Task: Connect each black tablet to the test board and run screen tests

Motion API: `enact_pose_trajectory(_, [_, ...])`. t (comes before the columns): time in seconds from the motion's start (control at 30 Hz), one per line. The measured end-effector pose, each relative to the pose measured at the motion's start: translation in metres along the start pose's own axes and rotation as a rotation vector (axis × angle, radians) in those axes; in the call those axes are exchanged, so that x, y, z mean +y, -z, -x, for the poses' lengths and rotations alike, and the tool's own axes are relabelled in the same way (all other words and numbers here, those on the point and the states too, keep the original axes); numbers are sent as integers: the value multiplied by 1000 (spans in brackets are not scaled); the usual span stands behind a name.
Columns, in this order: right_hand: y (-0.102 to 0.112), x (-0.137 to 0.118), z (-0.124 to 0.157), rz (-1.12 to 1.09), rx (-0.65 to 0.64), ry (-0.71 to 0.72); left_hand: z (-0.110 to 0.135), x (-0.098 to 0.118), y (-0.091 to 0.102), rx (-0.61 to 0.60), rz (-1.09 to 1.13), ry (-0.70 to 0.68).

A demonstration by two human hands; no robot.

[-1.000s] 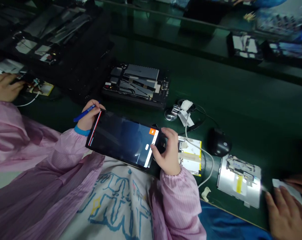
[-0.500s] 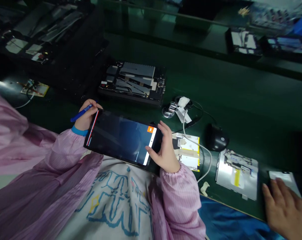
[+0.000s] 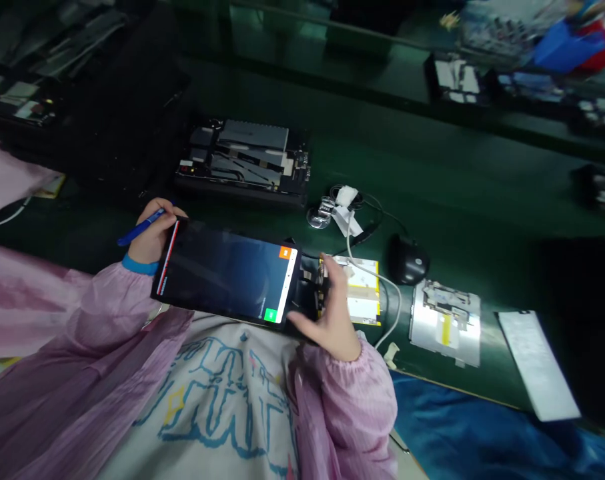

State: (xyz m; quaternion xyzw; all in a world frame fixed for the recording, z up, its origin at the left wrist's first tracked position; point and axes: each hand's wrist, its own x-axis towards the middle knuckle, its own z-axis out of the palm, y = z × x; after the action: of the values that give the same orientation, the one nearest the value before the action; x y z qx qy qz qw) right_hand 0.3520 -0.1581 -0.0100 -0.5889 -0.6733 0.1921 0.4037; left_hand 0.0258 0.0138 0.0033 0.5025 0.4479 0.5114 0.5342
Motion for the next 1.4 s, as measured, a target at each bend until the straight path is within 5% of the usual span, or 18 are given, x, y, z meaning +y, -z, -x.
enact_pose_trajectory(0.13, [24,31,10,130,303,-312,-2,2,0,10,0,12])
enact_pose_trajectory(0.3, [28,44,6,364,89,-253,-4,4,-2,15,-32,0])
enact_pose_trajectory(0.6, [19,34,-4,688,-32,-112,-3,2,-2,-1,-38,-19])
enact_pose_trajectory(0.83, [33,34,-5,537,-86,-69,-4,0,0,19,-20,-13])
enact_pose_trajectory(1.0, [43,45,-18,183,-328,98,-4,-1,4,12,-76,-44])
enact_pose_trajectory(1.4, [51,49,-75,202,-803,68,-2,-1,3,29,-41,-18])
